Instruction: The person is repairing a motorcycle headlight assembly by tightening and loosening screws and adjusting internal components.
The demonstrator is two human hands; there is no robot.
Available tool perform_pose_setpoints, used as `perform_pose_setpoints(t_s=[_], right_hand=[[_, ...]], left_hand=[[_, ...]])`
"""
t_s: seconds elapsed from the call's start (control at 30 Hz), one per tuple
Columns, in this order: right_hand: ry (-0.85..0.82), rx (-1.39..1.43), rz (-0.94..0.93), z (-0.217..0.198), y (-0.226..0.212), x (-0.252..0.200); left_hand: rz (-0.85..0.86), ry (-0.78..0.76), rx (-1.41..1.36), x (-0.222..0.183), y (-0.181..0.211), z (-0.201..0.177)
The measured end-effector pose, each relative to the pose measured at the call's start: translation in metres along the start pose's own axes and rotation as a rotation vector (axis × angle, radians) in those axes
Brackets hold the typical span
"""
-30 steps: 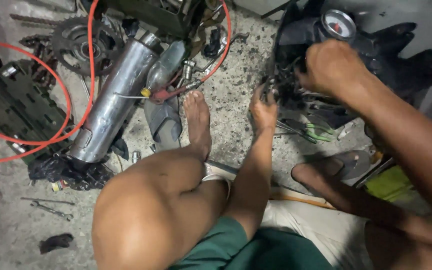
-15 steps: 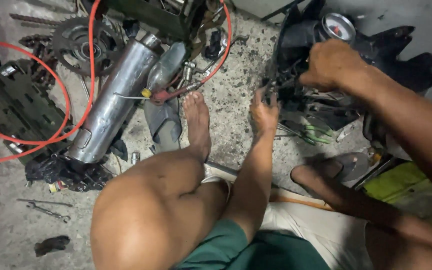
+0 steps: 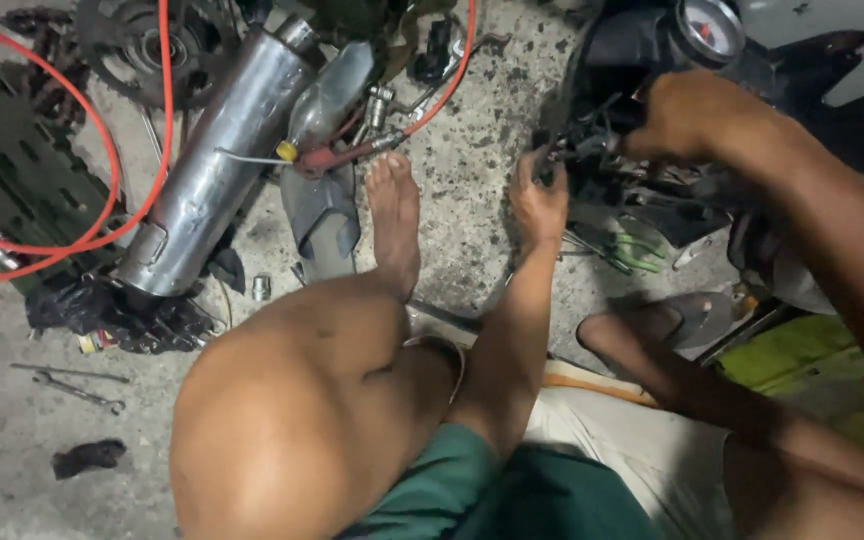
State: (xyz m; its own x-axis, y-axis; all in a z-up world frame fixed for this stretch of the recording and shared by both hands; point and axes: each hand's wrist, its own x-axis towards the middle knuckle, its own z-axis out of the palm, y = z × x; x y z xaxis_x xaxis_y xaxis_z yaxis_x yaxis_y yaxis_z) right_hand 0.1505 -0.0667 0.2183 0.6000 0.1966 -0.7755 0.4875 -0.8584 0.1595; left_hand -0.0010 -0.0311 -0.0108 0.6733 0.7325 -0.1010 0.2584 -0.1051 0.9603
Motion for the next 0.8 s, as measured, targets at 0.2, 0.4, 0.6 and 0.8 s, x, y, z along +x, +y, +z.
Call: perform_pose_setpoints(t_s=[0.2,0.4,0.6,0.8], right_hand=[[0.287,-0.671,-0.389,0.016,-0.023,-0.032],[0.243,-0.365,-0.244,0.018,-0.033,-0.025],[-0.122,-0.121,0.003,-0.021,-0.028,0.001],[0.371,-0.682,-0.307,-0.012,-0.032,-0.036]], left_hand=[[-0.012,-0.065,-0.078,-0.003,0.005,-0.009],[-0.021,-0.047,-0.082,-0.004,-0.001,-0.008],[0.041,-0.018,0.003,-0.005,0.006,-0.011],[0.026,-0.087,0.010,-0.011,-0.004,-0.009]])
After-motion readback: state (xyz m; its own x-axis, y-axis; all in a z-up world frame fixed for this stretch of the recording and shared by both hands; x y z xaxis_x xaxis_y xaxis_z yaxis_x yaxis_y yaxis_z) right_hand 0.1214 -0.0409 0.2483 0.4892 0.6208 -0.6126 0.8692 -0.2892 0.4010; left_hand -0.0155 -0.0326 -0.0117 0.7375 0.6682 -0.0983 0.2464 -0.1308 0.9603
